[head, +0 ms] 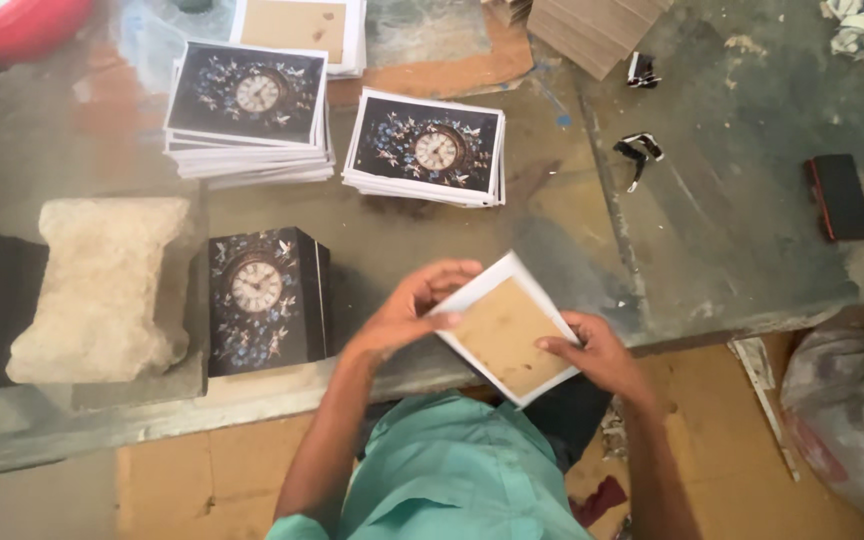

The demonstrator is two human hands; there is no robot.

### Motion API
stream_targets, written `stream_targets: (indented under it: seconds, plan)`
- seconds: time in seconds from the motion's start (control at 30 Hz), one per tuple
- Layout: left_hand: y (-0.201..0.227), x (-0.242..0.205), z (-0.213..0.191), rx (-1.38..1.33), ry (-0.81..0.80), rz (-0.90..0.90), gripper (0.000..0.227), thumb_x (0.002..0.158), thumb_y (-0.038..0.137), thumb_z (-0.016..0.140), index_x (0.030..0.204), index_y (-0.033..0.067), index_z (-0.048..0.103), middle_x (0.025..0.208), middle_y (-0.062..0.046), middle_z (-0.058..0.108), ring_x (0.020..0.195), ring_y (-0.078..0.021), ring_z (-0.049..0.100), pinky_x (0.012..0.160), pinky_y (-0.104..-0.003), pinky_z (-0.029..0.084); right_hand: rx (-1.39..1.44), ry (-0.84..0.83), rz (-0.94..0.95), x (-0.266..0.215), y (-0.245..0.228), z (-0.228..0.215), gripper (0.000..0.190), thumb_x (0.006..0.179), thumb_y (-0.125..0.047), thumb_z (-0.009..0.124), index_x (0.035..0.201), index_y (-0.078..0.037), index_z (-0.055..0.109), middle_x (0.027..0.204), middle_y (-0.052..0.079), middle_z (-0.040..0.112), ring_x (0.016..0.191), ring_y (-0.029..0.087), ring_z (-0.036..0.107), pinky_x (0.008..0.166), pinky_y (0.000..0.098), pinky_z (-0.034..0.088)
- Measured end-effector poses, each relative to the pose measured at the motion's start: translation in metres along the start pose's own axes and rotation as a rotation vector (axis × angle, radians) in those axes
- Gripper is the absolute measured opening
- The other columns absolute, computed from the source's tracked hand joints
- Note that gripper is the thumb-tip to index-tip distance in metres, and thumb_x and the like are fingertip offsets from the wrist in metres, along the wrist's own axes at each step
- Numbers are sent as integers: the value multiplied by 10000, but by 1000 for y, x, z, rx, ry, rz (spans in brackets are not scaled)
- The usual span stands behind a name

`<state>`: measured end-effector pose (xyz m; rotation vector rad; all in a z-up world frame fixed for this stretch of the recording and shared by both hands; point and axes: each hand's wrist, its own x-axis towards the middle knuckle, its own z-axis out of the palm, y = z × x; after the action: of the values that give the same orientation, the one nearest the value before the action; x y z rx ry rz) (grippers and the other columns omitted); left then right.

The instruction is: The person assembles notebooks by inserting a beige inner sheet into a black cover with a clock design, pressing the edges to secure them, and stacking the finished units. The person also handles stacks of covers and inner sheets, aligning and organizing them on the table.

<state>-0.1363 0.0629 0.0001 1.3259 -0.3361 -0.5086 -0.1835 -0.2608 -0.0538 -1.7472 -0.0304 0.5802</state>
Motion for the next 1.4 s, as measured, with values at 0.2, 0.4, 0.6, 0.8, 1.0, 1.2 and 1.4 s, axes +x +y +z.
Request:
stream_targets:
  seconds: [0.2,0.4,0.6,0.8,1.0,1.2,1.4]
  plan:
    - [-25,44,-19,754,-528,-50,594,806,242,848,1329,101,603,1132,-153,713,1057,-290,671,897,-410,540,-808,-136,-402,28,-53,-5,381,799,-277,821,1128,-96,751,977,132,756,911,334,660,790,433,514]
    - [-62,55,4,1410,-226,22,511,818,127,750,1307,122,604,1175,-139,645,1135,-362,617,910,-490,488,-1032,135,-293,50,-46,-4,411,812,-293,792,1181,-129,717,1026,152,727,991,365,663,851,472,515]
    - [-85,39,24,1531,-18,247,524,929,85,569,1441,-13,515,1317,-168,593,1267,-330,565,1088,-446,425,-1019,355,-484,60,6,19,414,885,-169,698,1286,-68,688,1228,133,722,1175,320,658,1061,429,495]
    - [-99,23,16,1542,-77,273,598,932,128,516,1505,-34,467,1597,-191,417,1486,-303,409,1242,-421,296,-1064,401,-494,51,25,29,380,946,-86,645,1324,-66,682,1333,114,712,1289,270,650,1145,396,483]
    - [-104,24,15,1371,-58,212,529,916,67,558,1443,17,551,1531,-138,529,1434,-294,490,1191,-396,393,-1050,222,-416,54,14,45,533,971,-260,612,1449,-33,554,1482,130,582,1402,299,525,1200,418,372]
    - [-96,5,-5,1318,156,92,458,850,19,632,1297,103,686,1331,-117,698,1217,-325,654,965,-432,542,-1213,304,-264,33,10,55,873,1032,-606,462,1596,43,310,1648,197,384,1515,316,369,1259,522,113]
    - [-66,-5,-5,1414,214,-63,479,779,46,674,1253,106,688,1282,-119,695,1228,-334,617,1011,-459,509,-1180,542,-201,15,13,54,1068,993,-728,507,1610,83,187,1642,272,322,1551,437,163,1209,665,-18]
